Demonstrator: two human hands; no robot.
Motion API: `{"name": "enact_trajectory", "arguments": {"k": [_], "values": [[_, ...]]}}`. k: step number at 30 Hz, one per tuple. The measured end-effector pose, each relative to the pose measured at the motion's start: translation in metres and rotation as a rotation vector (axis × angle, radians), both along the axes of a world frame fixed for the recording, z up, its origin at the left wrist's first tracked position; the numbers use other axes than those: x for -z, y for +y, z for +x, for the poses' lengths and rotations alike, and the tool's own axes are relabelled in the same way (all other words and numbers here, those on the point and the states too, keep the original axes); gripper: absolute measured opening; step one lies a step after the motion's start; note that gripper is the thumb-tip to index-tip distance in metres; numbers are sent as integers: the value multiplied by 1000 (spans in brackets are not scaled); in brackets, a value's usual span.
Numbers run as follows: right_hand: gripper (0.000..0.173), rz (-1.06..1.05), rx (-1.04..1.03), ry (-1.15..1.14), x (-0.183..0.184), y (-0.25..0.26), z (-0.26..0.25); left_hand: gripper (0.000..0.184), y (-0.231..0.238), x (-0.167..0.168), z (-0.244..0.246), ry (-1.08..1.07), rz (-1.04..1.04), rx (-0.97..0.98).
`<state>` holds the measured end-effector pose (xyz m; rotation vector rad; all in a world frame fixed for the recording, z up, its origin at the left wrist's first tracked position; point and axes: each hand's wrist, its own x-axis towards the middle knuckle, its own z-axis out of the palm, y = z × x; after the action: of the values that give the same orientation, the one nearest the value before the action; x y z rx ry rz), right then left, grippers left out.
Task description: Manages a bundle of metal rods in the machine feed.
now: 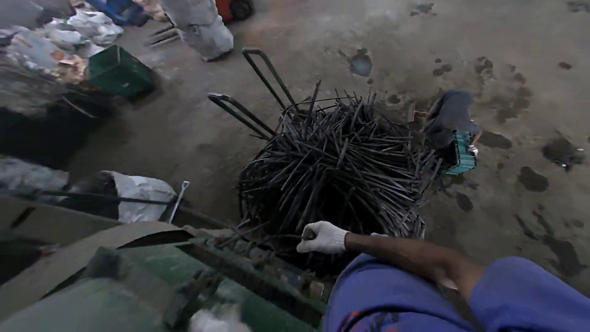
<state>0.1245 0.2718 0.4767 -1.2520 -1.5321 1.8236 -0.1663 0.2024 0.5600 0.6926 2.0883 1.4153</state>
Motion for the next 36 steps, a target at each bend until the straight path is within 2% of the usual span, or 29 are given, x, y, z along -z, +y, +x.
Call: {"name": "enact_trajectory", "arguments": {"k": [2,4,6,8,11,14,16,18,22,26,29,32,34,36], "values": [[52,-171,9,92,-11,-2,-8,58,-2,24,31,-173,-124,223],[54,-304,27,192,-20,-5,-16,58,-3,51,72,-258,-139,425],[54,-328,73,224,-29,-3,-21,58,-8,78,101,-319,-78,607],[53,-310,153,222,-40,6,-16,59,-15,91,116,-295,-80,755],[47,-258,354,185,-48,26,8,52,-18,85,120,-285,-196,825],[45,-156,583,83,-38,44,43,33,-19,82,98,-133,-321,858],[43,-50,736,-9,-25,53,68,29,-20,87,75,-24,-359,814],[40,72,793,-177,-14,54,94,31,-22,92,54,18,-363,732],[35,120,674,-553,0,33,121,30,-24,97,39,22,-417,543],[37,57,341,-730,12,0,109,33,-26,109,62,-141,-473,402],[36,19,62,-672,22,-27,79,32,-32,124,92,-186,-504,463],[39,-68,-147,-470,34,-50,49,36,-40,133,133,-323,-504,571],[37,-189,-186,-328,34,-57,40,41,-40,130,155,-424,-475,727],[35,-318,-99,-216,34,-62,42,46,-38,126,163,-474,-451,887]]}}
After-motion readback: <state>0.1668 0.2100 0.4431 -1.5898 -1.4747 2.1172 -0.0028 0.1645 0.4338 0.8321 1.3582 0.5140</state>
